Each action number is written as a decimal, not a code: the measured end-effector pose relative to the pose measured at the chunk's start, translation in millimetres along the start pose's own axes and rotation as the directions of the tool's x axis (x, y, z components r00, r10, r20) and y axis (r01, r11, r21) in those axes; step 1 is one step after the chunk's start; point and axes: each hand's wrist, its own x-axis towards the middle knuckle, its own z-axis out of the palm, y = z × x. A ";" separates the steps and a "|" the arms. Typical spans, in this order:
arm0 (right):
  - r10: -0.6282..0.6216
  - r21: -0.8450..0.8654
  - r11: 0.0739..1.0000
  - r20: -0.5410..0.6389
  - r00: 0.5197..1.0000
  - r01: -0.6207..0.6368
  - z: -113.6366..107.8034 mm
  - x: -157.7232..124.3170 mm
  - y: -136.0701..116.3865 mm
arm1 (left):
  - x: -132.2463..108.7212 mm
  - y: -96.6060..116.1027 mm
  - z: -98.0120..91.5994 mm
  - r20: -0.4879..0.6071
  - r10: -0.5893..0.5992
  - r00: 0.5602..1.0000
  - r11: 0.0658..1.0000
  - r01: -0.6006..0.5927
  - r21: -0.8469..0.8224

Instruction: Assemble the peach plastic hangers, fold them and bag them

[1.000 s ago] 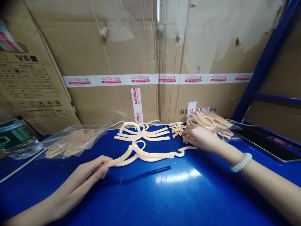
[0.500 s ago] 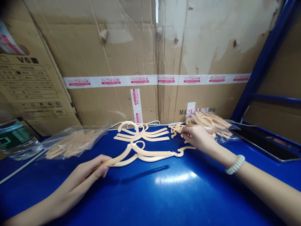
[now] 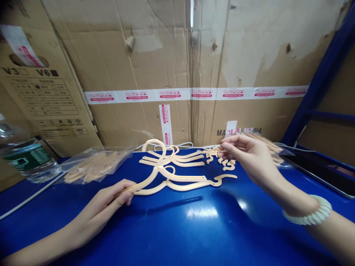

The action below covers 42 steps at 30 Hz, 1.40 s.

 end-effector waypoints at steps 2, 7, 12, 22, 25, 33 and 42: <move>0.043 0.073 0.996 0.066 0.997 -0.048 3.4 -3.1 5.5 | -0.3 -1.0 -0.1 0.001 -0.004 1.000 1.000 0.004 -0.008; 0.145 0.219 0.961 0.120 0.982 -0.169 10.6 -8.1 13.9 | 0.5 -0.6 -0.1 -0.002 -0.001 1.000 1.000 0.001 -0.023; 0.264 0.296 0.899 0.222 0.938 -0.323 15.7 -11.4 14.5 | 0.7 -0.4 -0.1 -0.003 0.003 1.000 1.000 -0.003 -0.019; 0.338 0.127 0.895 0.435 0.835 -0.428 12.0 -10.8 19.4 | 0.4 -1.9 -0.1 -0.003 0.013 1.000 0.999 -0.013 -0.029; 0.340 0.085 0.904 0.453 0.824 -0.420 11.6 -11.4 16.1 | 0.0 -2.3 0.3 0.001 0.009 1.000 0.999 -0.009 -0.039; 0.440 0.080 0.802 0.593 0.675 -0.593 15.0 -17.9 5.2 | -1.6 -1.0 0.7 -0.007 0.043 0.999 0.999 -0.043 -0.027; 0.473 0.016 0.780 0.640 0.606 -0.626 14.0 -17.2 2.3 | -1.8 -2.4 0.6 -0.008 0.071 0.997 0.997 -0.071 -0.014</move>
